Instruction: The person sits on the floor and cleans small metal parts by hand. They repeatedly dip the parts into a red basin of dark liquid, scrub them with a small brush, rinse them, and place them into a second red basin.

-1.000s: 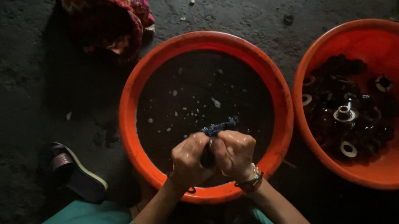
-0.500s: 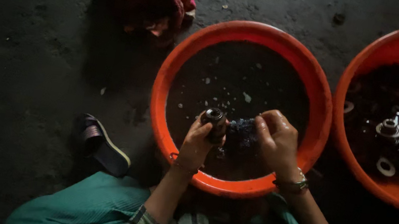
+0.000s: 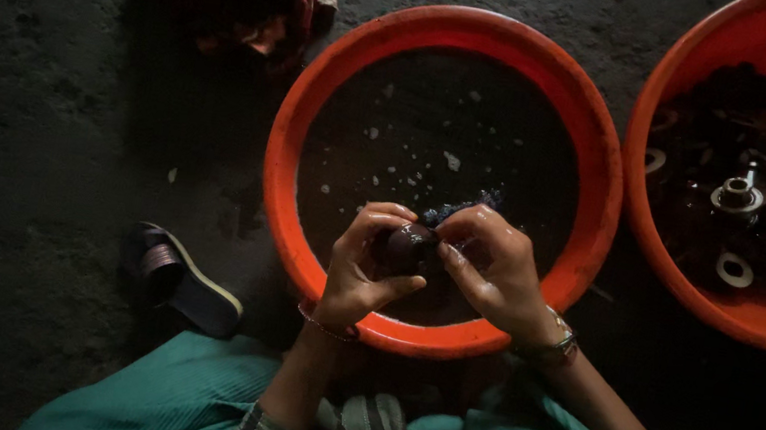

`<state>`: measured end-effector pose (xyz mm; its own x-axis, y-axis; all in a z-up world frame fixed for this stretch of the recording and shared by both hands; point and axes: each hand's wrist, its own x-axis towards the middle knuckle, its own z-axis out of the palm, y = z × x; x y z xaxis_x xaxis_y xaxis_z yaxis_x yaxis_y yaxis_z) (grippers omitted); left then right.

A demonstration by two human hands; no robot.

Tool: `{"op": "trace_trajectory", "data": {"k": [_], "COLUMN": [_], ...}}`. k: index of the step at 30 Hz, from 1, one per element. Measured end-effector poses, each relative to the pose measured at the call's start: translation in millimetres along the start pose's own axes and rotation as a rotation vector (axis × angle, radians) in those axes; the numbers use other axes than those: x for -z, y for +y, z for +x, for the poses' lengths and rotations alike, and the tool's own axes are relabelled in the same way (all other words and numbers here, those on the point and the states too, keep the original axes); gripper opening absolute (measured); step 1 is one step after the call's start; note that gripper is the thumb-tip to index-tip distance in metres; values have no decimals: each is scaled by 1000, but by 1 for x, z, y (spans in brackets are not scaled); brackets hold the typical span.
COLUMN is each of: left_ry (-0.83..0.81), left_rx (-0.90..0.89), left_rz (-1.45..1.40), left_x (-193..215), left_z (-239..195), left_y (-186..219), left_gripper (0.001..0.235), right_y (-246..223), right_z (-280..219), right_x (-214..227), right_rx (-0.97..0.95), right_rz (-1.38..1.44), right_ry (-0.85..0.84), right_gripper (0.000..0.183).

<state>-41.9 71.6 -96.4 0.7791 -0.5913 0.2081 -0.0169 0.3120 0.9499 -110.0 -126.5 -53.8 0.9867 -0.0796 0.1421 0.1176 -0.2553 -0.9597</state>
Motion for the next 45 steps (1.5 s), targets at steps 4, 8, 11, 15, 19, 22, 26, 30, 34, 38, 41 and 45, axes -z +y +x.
{"op": "trace_trajectory", "data": {"k": [4,8,11,15,19,22,26,30,34,38,41,45], "left_ry": [46,119,178,191,223,227,212,223,239,269,354,560], "left_rx": [-83,-328,-382,-330,-360,-362,-348,-404,-417,-374,156,459], "left_rz": [239,684,775,811,659,456,217,299,655,767,100,-364], "left_x": [-7,-12,-14,-16,-21,-23,-26,-34,-38,-32,-22,-1], "left_z": [0,2,0,-5,-4,-7,-11,-8,-7,-1,-1,-5], "left_y": [8,10,10,9,3,1,1,3,12,9,-4,-24], "left_gripper": [61,60,68,80,89,92,83,77,70,70,47,38], "right_y": [0,1,2,7,18,27,40,50,50,39,36,33], "right_z": [-3,-6,-7,-8,-11,-15,-20,-20,-20,-17,-9,-14], "right_x": [2,3,2,-3,-6,-6,-8,-11,-12,-21,-20,32], "right_rx": [53,20,3,-54,-299,-330,-356,-341,-316,-486,-403,-11], "right_rz": [72,209,266,301,504,739,915,1003,1043,1024,648,-490], "right_ry": [-29,-53,-76,-99,-82,-69,-75,-67,-102,-106,-154,-13], "right_gripper": [18,24,32,45,48,47,48,48,53,50,44,33]}}
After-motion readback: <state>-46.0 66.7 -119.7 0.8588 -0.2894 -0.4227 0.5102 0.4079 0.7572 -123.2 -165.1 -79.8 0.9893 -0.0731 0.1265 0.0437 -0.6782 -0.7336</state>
